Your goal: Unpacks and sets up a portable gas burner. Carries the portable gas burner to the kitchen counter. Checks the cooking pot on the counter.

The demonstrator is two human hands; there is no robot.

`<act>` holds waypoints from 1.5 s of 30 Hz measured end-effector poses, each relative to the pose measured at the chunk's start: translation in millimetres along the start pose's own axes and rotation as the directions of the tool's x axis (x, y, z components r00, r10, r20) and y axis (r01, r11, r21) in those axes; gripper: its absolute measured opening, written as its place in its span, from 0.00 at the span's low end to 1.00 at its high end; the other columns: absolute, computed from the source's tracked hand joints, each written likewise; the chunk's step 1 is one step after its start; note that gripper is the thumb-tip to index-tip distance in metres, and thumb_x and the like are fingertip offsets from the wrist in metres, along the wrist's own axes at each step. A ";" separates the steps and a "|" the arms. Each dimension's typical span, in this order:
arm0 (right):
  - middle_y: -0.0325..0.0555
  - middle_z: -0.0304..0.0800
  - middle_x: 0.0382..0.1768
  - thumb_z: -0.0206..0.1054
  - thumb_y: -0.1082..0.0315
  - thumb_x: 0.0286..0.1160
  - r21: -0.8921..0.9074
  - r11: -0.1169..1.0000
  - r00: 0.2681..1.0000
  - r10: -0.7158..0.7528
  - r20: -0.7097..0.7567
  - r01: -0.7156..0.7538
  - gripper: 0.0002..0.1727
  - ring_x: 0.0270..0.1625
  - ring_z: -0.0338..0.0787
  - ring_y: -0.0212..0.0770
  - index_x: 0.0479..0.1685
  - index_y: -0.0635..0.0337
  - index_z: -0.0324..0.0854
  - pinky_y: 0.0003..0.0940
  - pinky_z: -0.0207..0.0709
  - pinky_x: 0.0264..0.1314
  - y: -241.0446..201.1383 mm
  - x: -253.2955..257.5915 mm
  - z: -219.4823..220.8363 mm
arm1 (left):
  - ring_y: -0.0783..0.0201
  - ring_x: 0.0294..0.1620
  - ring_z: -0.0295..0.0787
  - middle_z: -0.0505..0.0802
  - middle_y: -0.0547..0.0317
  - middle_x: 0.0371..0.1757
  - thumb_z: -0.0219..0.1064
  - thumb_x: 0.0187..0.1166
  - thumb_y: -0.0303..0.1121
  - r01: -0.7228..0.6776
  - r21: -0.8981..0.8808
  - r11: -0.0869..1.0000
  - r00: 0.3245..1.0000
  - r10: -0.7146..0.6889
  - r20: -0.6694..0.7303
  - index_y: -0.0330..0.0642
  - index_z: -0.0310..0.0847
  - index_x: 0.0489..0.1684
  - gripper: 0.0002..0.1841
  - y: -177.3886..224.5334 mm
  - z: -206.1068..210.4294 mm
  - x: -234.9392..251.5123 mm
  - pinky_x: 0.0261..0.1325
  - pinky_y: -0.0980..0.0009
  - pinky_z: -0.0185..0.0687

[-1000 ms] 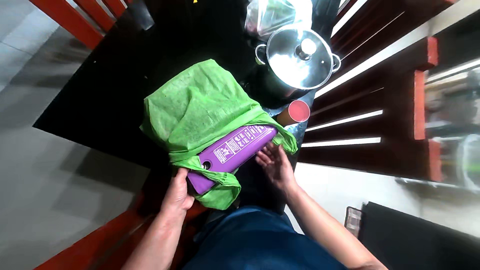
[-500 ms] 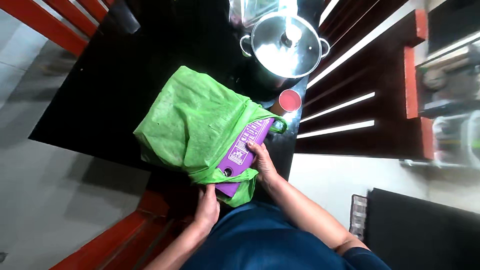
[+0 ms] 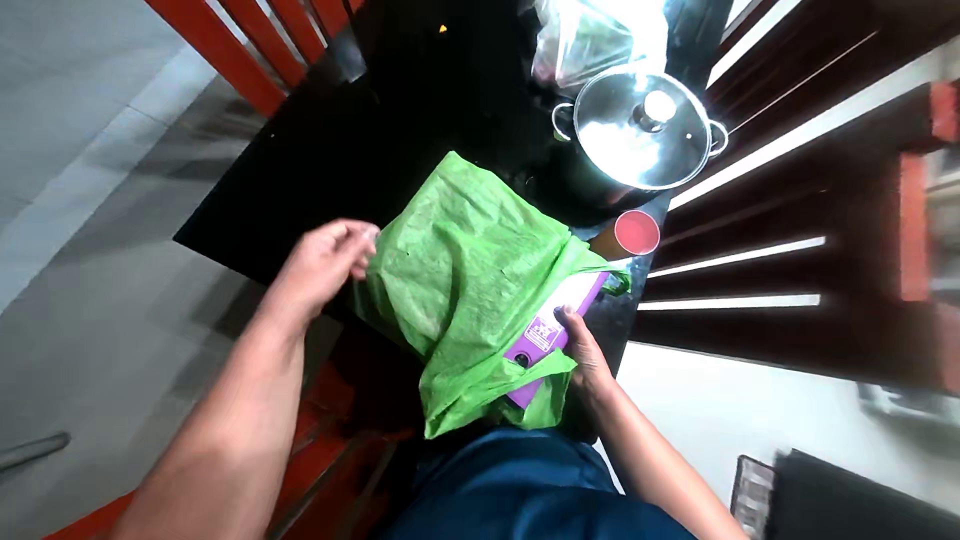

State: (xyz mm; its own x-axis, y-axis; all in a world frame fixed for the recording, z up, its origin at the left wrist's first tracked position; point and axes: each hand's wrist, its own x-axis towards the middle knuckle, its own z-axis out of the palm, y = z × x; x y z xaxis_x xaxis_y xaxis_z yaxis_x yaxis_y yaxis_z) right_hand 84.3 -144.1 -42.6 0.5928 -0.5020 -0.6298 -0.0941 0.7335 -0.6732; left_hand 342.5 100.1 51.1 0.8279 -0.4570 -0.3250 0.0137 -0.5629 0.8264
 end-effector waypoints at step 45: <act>0.53 0.96 0.38 0.91 0.57 0.44 0.231 0.972 0.997 -0.062 0.054 0.048 0.40 0.39 0.98 0.44 0.58 0.62 0.74 0.43 0.94 0.44 21.4 -10.3 -51.4 | 0.51 0.71 0.79 0.80 0.36 0.73 0.49 0.91 0.44 0.124 -0.157 0.980 0.870 -0.183 -0.458 0.31 0.68 0.78 0.26 -54.6 -38.1 164.9 0.73 0.49 0.73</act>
State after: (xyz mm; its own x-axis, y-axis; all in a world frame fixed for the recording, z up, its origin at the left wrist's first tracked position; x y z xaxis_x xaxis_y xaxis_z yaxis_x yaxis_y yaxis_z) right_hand 35.1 -146.8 -70.4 0.6399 -0.5212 -0.5647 0.1223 0.7945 -0.5948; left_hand 499.6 81.7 -30.1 0.9745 0.0214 -0.2235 0.2040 -0.5002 0.8415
